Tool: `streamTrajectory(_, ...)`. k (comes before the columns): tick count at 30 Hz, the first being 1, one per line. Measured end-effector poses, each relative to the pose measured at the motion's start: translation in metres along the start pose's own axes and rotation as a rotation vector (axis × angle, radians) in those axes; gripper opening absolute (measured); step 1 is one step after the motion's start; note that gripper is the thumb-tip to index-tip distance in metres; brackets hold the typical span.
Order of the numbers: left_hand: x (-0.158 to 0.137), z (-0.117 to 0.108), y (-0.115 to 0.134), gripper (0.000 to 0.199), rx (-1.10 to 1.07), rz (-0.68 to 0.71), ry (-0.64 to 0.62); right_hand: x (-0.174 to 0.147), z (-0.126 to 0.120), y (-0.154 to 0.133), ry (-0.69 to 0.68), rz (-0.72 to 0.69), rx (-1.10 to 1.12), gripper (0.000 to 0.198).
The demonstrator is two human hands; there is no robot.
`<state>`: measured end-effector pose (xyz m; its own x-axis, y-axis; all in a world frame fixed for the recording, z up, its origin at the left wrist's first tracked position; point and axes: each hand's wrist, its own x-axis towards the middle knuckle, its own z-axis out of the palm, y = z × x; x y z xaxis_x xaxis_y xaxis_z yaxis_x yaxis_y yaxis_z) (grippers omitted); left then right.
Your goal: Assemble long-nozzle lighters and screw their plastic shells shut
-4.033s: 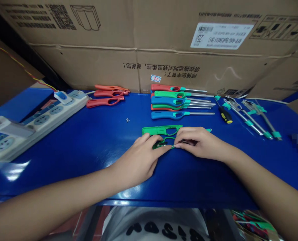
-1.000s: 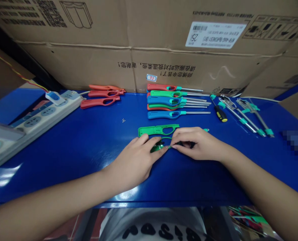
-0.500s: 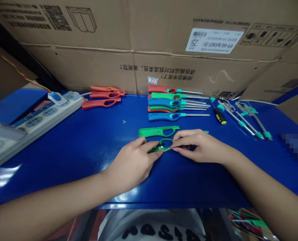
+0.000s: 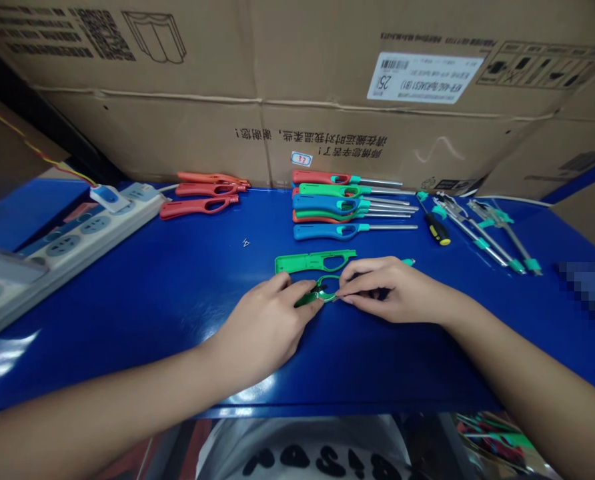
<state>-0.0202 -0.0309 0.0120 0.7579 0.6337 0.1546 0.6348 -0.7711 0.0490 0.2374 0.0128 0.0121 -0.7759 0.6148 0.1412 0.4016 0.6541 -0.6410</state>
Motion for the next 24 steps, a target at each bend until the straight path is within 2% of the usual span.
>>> streamTrajectory(5,0.0,0.0018,0.0003,0.035,0.018,0.008,-0.028,0.0002,0.0004,-0.0023,-0.015,0.005,-0.085,0.021)
streamTrajectory(11,0.0001,0.0025,0.0005,0.036,0.033,0.009,-0.069,0.0003,-0.0012,0.001,-0.034,0.01,0.005,0.022)
streamTrajectory(19,0.0011,0.0009,0.0007,0.035,0.042,0.008,-0.095,-0.0011,0.0007,-0.0026,-0.037,0.002,-0.096,0.022)
streamTrajectory(24,0.0015,0.0021,0.0008,0.035,0.039,0.011,-0.095,-0.0016,-0.0002,-0.0011,-0.013,0.021,-0.055,0.02)
